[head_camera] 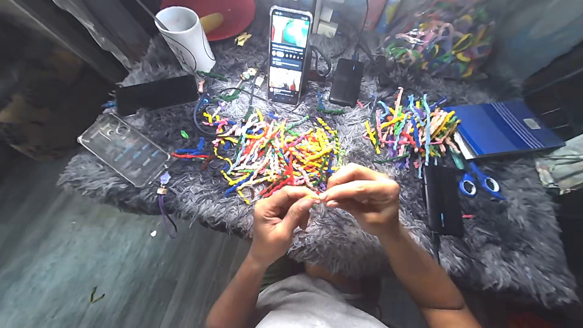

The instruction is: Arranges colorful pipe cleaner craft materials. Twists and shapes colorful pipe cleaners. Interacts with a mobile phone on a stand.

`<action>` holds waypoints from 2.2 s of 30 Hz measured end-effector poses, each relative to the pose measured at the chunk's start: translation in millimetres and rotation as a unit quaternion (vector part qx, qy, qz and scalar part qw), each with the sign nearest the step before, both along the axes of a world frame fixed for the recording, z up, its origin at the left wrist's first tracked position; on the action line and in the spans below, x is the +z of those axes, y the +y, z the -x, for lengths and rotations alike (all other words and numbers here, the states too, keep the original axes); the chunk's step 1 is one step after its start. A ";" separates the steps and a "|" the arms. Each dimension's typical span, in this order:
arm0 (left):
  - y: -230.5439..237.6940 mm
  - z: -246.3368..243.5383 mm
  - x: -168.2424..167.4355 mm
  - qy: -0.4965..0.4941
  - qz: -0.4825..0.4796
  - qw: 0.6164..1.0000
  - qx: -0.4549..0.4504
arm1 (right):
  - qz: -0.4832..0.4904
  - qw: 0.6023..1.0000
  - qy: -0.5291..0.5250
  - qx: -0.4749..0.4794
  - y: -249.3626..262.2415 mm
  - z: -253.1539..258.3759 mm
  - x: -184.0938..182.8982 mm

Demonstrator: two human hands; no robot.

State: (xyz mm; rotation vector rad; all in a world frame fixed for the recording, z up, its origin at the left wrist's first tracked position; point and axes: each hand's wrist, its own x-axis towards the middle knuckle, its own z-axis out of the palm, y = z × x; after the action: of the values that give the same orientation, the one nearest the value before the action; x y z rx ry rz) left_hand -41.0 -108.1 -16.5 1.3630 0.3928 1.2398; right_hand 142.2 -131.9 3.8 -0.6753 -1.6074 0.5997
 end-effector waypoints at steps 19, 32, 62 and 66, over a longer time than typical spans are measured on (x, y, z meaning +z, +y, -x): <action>5.4 16.3 0.1 0.313 -0.215 0.919 0.108 | -0.009 0.999 -0.041 -0.011 -0.3 -3.0 -0.1; 15.7 27.0 1.9 0.079 -0.116 0.970 -0.198 | 0.080 0.993 0.067 0.061 -2.9 -9.4 6.0; 16.9 19.7 3.6 -0.064 0.131 0.987 -0.061 | 0.090 0.995 0.042 0.025 -1.5 -13.0 7.0; 28.5 35.0 -6.1 0.002 -0.006 0.968 -0.249 | 0.102 0.991 0.088 0.000 -1.1 -16.7 10.5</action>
State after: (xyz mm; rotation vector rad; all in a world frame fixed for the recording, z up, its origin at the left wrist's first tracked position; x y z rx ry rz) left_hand -76.0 -79.6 -22.6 1.3658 0.0343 0.8216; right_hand 158.9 -133.0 14.3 -0.7510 -1.3944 0.8089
